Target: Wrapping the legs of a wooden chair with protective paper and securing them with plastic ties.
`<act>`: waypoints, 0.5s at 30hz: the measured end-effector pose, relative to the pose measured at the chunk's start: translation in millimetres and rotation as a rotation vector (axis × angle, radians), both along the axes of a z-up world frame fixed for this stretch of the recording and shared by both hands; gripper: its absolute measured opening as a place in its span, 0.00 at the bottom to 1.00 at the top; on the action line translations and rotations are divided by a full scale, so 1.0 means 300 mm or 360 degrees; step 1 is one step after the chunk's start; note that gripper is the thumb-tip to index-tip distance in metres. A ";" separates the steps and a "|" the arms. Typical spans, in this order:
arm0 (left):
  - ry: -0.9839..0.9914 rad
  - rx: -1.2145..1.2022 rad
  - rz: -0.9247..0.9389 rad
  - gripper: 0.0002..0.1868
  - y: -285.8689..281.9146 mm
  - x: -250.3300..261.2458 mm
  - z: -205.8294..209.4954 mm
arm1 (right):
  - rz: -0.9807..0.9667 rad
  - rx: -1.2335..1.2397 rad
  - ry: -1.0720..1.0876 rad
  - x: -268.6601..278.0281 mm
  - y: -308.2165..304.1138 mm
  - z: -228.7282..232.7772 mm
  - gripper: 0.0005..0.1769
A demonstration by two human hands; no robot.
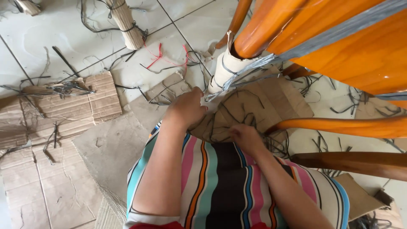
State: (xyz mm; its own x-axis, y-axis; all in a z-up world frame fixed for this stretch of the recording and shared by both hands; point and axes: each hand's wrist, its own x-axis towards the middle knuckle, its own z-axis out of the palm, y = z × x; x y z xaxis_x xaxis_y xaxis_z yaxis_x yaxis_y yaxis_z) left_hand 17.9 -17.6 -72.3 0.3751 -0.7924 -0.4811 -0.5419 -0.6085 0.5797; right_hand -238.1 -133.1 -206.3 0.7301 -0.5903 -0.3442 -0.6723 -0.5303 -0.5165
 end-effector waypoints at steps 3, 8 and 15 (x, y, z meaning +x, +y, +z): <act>0.0020 0.0005 0.0018 0.27 -0.012 0.018 -0.011 | 0.0164 -0.0055 -0.0002 0.027 0.043 -0.040 0.09; 0.0003 -0.0060 0.0022 0.25 -0.014 0.015 0.016 | 0.0227 -0.0441 0.0234 -0.003 0.016 -0.124 0.04; 0.0150 -0.0623 -0.0020 0.31 -0.006 0.017 0.100 | -0.0408 0.0174 -0.0255 -0.024 -0.065 0.013 0.07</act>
State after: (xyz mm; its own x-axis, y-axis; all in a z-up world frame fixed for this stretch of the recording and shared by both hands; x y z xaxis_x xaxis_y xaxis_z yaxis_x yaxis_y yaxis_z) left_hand 23.1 -19.3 -42.2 0.3330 -0.9267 -0.1741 -0.4811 -0.3258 0.8139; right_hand -245.5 -152.7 -202.3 0.6124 -0.7279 -0.3084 -0.6822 -0.2895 -0.6714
